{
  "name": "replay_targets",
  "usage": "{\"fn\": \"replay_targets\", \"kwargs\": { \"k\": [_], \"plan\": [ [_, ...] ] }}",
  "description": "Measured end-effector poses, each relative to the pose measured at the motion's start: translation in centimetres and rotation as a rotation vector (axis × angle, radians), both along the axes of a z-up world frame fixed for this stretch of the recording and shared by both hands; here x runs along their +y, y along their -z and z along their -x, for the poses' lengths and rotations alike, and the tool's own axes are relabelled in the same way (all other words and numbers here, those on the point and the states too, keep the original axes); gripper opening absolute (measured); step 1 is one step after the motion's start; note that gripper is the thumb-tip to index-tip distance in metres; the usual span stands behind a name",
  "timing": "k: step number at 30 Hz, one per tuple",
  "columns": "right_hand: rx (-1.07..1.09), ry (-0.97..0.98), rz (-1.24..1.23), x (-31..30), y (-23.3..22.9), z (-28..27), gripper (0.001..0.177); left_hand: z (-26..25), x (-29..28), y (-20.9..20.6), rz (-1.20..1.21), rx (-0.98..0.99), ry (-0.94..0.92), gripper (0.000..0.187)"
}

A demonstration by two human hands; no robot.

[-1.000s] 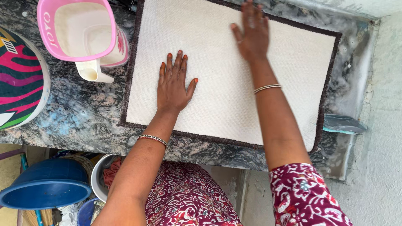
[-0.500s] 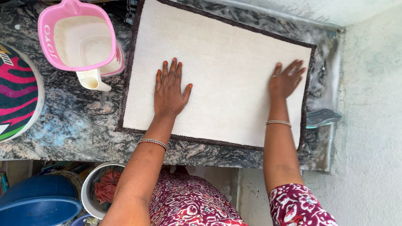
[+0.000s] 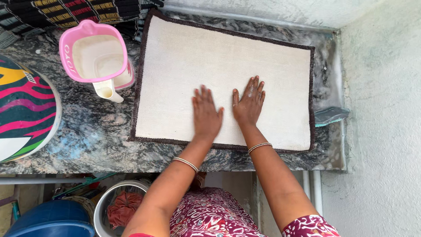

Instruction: The person washes a patterned door mat by applying soap and water from a pitcher, scrubbing the surface by hand, and then flipping it over to flatten and wipe the reverse side.

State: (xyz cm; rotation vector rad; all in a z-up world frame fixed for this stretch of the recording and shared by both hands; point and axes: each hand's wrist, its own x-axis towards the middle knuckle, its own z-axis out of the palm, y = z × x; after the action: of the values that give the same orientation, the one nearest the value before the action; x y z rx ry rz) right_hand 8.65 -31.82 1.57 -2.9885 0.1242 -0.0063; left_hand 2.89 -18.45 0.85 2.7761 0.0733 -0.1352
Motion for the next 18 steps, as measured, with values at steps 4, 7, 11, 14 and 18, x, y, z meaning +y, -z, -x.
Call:
{"fn": "replay_targets", "kwargs": {
  "k": [4, 7, 11, 14, 18],
  "plan": [
    [0.001, -0.004, -0.002, -0.1, 0.0, -0.1, 0.079, 2.4, -1.8, 0.3, 0.050, -0.107, 0.349, 0.073],
    [-0.007, -0.013, 0.007, -0.3, 0.3, -0.3, 0.078, -0.7, 1.2, 0.7, 0.082, -0.074, 0.364, 0.065],
    [-0.023, -0.014, 0.020, -0.3, 0.5, 0.3, 0.078, -9.6, 7.2, 0.4, -0.038, -0.087, 0.132, 0.062],
    [-0.040, -0.009, 0.029, -0.2, 0.6, -0.2, 0.078, -15.8, 10.9, -0.1, -0.017, -0.144, -0.119, 0.065],
    [-0.055, -0.009, 0.060, -0.2, 1.2, -0.7, 0.078, -17.2, 8.8, -0.3, -0.092, -0.100, -0.229, 0.070]
  ]
}}
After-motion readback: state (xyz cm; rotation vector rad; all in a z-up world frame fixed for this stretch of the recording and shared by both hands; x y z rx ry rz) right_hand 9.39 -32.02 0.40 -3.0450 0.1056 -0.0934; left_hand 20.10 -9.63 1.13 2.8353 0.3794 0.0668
